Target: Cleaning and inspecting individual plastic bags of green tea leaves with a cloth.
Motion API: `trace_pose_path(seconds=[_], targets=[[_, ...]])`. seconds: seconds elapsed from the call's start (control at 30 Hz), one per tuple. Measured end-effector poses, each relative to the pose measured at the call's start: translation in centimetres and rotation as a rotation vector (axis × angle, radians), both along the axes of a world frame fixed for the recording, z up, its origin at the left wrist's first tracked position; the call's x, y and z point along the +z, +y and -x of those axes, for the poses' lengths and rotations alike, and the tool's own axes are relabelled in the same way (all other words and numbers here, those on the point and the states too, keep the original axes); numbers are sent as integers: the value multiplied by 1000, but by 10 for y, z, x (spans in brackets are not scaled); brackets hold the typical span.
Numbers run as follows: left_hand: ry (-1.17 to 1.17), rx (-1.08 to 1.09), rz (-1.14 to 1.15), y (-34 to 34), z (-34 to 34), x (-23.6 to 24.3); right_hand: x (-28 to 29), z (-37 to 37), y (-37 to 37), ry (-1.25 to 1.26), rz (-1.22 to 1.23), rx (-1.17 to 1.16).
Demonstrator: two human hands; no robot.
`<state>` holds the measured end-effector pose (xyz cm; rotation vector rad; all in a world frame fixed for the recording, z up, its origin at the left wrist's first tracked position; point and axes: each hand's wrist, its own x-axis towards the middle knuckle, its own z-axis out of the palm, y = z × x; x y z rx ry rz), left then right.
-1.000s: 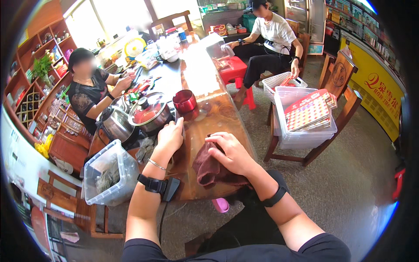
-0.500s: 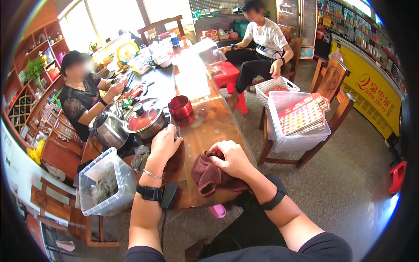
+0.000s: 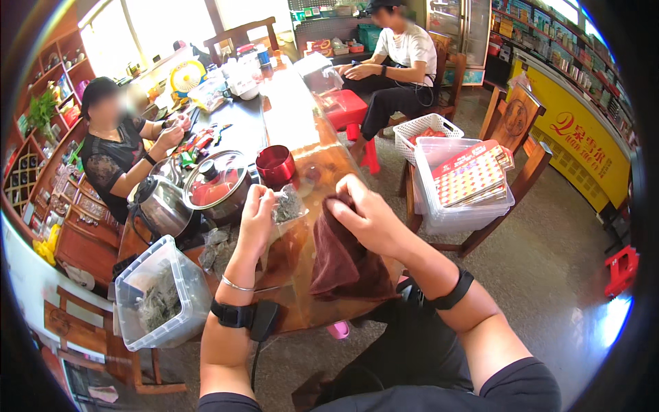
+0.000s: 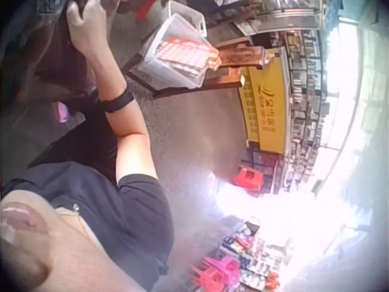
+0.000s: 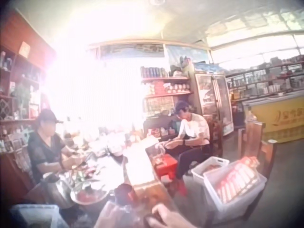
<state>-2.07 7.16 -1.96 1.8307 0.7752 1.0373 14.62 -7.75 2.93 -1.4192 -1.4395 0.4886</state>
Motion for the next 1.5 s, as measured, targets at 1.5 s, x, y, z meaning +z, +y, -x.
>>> trace_pose_path(seconds=[1.5], targets=[[-694, -289, 816, -47, -22, 9, 9, -50, -61, 1717, -87, 834]])
